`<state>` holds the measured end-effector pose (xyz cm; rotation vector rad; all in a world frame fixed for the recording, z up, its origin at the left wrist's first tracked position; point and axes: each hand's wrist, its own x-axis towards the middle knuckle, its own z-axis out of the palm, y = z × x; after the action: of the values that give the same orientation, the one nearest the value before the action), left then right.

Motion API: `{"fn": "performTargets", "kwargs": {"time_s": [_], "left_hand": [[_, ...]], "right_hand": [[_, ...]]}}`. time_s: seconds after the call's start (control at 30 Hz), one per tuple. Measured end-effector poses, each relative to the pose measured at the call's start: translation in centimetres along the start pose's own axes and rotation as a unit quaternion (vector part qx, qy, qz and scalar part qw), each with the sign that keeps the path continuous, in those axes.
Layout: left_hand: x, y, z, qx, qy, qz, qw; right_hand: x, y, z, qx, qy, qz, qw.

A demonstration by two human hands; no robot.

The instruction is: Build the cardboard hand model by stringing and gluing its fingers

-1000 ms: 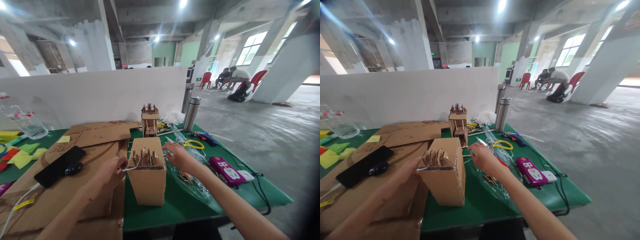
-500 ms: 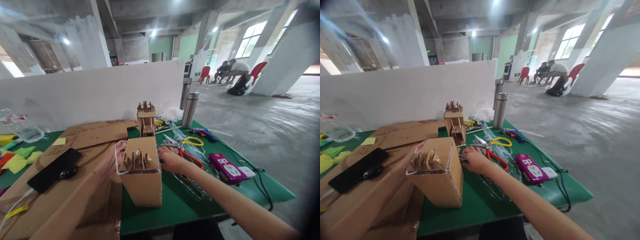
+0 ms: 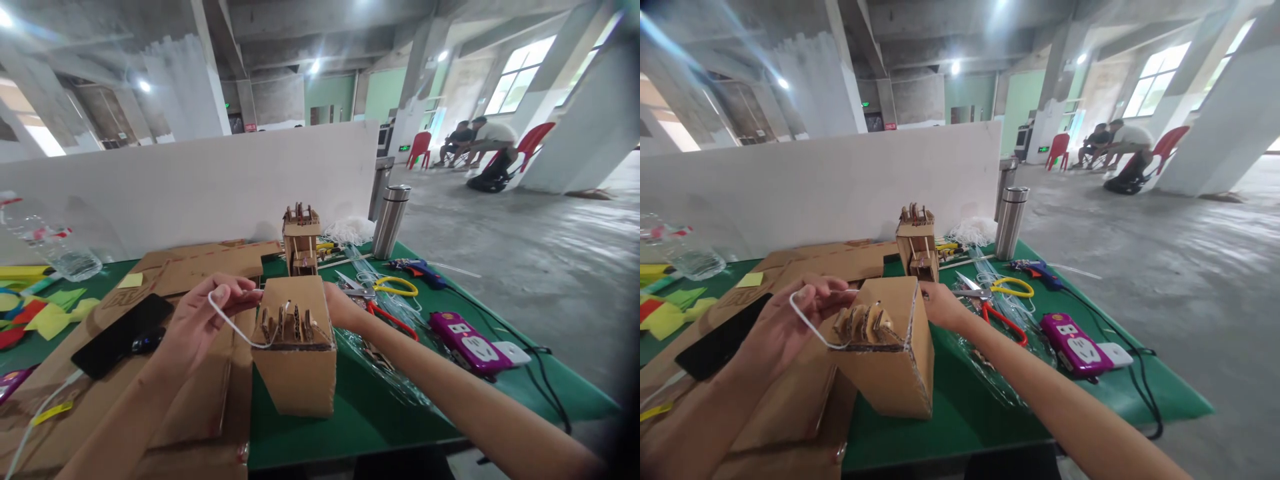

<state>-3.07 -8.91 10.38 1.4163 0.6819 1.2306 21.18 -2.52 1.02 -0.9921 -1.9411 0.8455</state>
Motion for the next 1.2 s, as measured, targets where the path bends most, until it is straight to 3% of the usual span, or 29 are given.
{"fn": "performTargets", "kwargs": {"time_s": [0.13, 0.27, 0.4, 0.6, 0.67, 0.77, 0.83, 0.97, 1.07, 1.2], "left_hand": [[-1.2, 1.1, 0.1, 0.092, 0.014, 0.066, 0.993], [-2.2, 1.9, 0.1, 0.178, -0.018, 0.119, 0.977], [-3.1, 2.8, 0.7, 0.197, -0.055, 0.136, 0.969], [-3.3, 3.8, 2.3, 0.177, -0.061, 0.137, 0.973], [-3.1, 3.8, 2.8, 0.163, -0.064, 0.134, 0.975], [-3.0, 3.6, 3.3, 0.153, -0.067, 0.121, 0.979], [-3.0, 3.3, 3.5, 0.150, -0.062, 0.113, 0.980], [-2.9, 2.4, 3.6, 0.136, -0.055, 0.111, 0.983], [-2.7, 2.0, 3.5, 0.127, -0.056, 0.114, 0.984], [-2.7, 1.6, 3.4, 0.129, -0.044, 0.116, 0.984]], "right_hand": [[0.7, -1.4, -0.4, 0.055, -0.010, 0.000, 0.998], [1.0, -2.9, -1.3, 0.070, -0.012, 0.016, 0.997], [0.8, -4.5, -2.2, 0.074, -0.022, 0.033, 0.996], [1.0, -5.6, -3.9, 0.082, -0.058, 0.052, 0.994], [0.7, -6.4, -4.6, 0.081, -0.009, 0.045, 0.996], [-1.0, -9.3, -5.2, 0.064, 0.127, -0.004, 0.990], [-2.7, -12.0, -4.9, 0.019, 0.135, -0.037, 0.990], [-5.1, -16.2, -3.1, -0.131, 0.054, -0.073, 0.987], [-5.3, -17.0, -1.9, -0.176, 0.047, -0.068, 0.981], [-5.1, -16.9, -1.5, -0.148, 0.044, -0.072, 0.985]]}}
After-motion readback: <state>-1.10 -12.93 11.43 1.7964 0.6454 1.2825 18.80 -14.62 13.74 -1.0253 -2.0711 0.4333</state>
